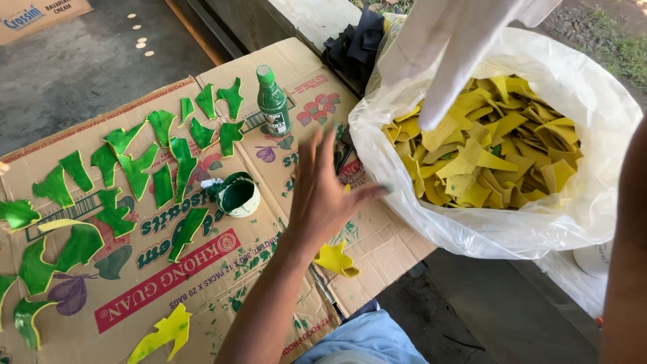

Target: The person paints the edges of yellow star-shaped craft pieces green using a small brush and green paint. They retrieve pieces from a white sack, apply paint to the edges, and place finished pieces on a cardboard surface.

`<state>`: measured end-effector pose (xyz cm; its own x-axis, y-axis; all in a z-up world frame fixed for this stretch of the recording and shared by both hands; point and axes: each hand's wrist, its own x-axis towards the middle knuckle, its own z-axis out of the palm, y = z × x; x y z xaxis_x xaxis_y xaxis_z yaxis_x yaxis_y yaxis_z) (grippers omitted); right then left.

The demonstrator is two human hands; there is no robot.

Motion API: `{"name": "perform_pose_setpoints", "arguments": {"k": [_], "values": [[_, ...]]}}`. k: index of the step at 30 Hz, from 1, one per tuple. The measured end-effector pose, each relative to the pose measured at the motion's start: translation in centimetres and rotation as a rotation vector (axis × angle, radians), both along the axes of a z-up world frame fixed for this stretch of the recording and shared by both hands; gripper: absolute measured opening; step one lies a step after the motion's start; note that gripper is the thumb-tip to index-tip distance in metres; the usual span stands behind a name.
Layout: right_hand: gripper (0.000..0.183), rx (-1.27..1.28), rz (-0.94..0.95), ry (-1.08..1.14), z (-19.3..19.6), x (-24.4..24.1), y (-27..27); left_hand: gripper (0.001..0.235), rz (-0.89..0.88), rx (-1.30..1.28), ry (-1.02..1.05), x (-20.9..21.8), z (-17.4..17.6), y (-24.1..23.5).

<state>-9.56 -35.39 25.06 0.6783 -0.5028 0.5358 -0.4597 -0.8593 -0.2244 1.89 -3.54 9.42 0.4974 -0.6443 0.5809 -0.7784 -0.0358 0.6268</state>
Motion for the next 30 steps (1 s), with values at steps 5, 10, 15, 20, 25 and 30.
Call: {"name": "perform_pose_setpoints", "arguments": {"k": [5,10,15,20,25,30], "values": [[0.069,0.044,0.064,0.2,-2.6,-2.8,1.5,0.119,0.026,-0.234,-0.228,0.6,7.9,-10.2],[0.086,0.241,0.183,0.462,-5.7,-9.5,3.8,0.032,-0.69,-0.599,1.2,4.8,5.4,-11.9],[0.103,0.743,0.592,0.442,-7.0,-11.8,7.0,0.033,-0.532,-0.446,1.223,2.0,-0.8,-9.1],[0.057,0.881,0.514,0.004,-13.5,-5.2,14.0,0.039,-0.327,-0.285,0.894,-1.7,-1.3,-7.5],[0.021,0.604,0.319,-0.047,-13.5,2.0,12.7,0.046,-0.19,-0.295,0.612,0.8,-1.4,-2.3],[0.026,0.724,0.242,-0.32,-10.9,14.0,5.6,0.046,0.016,-0.042,0.371,2.2,-3.7,6.2]]}}
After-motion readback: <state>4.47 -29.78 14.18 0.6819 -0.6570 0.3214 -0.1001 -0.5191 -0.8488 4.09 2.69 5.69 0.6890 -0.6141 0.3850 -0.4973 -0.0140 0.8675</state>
